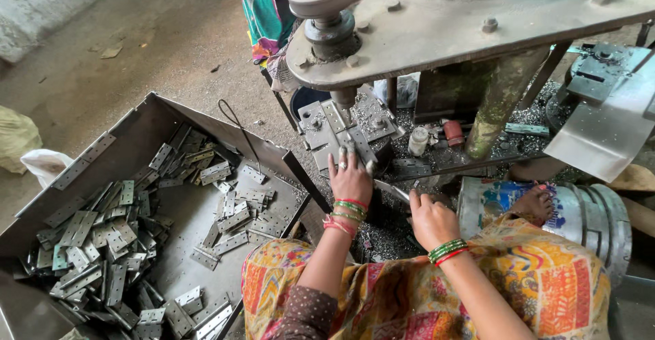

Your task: The person sits on the floor and operates a manual metal punching machine. They pick up small metal plates from a bin, place them under the press, and use a foot pedal to activate the punch. The finished pieces are dropped into a collection bin.

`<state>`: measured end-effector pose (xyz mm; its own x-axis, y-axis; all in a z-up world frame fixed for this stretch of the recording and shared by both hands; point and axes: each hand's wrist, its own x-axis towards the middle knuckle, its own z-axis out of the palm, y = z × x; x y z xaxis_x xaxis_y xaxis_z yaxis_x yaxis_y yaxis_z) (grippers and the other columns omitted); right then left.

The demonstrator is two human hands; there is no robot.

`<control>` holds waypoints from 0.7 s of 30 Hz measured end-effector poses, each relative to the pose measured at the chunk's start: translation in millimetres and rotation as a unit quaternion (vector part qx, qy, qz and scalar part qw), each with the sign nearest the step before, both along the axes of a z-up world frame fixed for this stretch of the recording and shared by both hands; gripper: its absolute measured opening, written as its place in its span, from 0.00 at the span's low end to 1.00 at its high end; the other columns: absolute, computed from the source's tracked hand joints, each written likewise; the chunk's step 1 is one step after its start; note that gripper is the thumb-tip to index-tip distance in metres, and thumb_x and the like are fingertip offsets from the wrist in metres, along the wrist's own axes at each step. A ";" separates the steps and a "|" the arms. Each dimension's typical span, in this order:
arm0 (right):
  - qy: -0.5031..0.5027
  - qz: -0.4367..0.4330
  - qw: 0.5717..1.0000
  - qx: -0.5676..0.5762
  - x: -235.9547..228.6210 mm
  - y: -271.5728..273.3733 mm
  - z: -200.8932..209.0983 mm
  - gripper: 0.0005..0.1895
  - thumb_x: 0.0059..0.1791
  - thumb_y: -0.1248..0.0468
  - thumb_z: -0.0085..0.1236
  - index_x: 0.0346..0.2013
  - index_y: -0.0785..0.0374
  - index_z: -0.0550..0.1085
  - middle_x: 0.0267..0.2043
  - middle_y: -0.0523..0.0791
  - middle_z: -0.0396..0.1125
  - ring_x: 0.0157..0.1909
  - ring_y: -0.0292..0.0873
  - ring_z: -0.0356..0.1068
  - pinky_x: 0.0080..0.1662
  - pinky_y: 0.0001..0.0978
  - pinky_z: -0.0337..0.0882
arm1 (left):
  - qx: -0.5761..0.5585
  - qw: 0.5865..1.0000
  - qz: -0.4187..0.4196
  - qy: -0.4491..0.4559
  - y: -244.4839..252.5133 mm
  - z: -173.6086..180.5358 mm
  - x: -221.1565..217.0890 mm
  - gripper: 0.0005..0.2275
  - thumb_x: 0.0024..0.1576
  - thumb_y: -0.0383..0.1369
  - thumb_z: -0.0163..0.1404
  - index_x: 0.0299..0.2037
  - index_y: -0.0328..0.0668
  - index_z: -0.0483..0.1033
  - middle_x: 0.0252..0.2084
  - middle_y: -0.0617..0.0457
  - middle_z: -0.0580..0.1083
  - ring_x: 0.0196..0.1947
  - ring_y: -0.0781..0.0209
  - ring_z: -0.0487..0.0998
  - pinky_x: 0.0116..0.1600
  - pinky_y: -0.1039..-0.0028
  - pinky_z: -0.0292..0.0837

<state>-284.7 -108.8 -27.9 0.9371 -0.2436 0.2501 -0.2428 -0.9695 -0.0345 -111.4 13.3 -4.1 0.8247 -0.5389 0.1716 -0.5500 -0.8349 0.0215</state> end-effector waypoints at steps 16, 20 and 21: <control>0.412 -0.088 0.891 0.172 4.5 3.2 -31.6 0.69 0.46 0.46 0.72 0.74 0.59 0.23 0.73 0.64 0.40 0.49 0.57 0.72 0.46 0.39 0.77 | -0.054 0.998 0.005 -0.028 -4.9 -3.8 47.1 0.17 0.61 0.37 0.42 0.54 0.40 0.78 0.65 0.47 0.69 0.71 0.49 0.61 0.77 0.46 0.35; 0.316 -0.058 0.940 0.114 -1.7 -0.7 -41.3 0.63 0.43 0.44 0.70 0.75 0.63 0.37 0.63 0.61 0.57 0.48 0.57 0.74 0.45 0.42 0.77 | -0.039 0.999 0.014 0.016 -4.7 -3.0 41.2 0.18 0.63 0.42 0.41 0.51 0.40 0.78 0.66 0.45 0.67 0.72 0.48 0.58 0.77 0.48 0.33; 0.301 -0.064 0.946 0.101 -1.0 -1.8 -38.3 0.60 0.44 0.45 0.69 0.75 0.62 0.40 0.63 0.58 0.59 0.46 0.55 0.76 0.44 0.41 0.78 | -0.019 1.000 0.013 0.015 -6.3 -0.2 45.4 0.17 0.62 0.41 0.41 0.51 0.41 0.79 0.67 0.46 0.66 0.72 0.48 0.57 0.76 0.47 0.33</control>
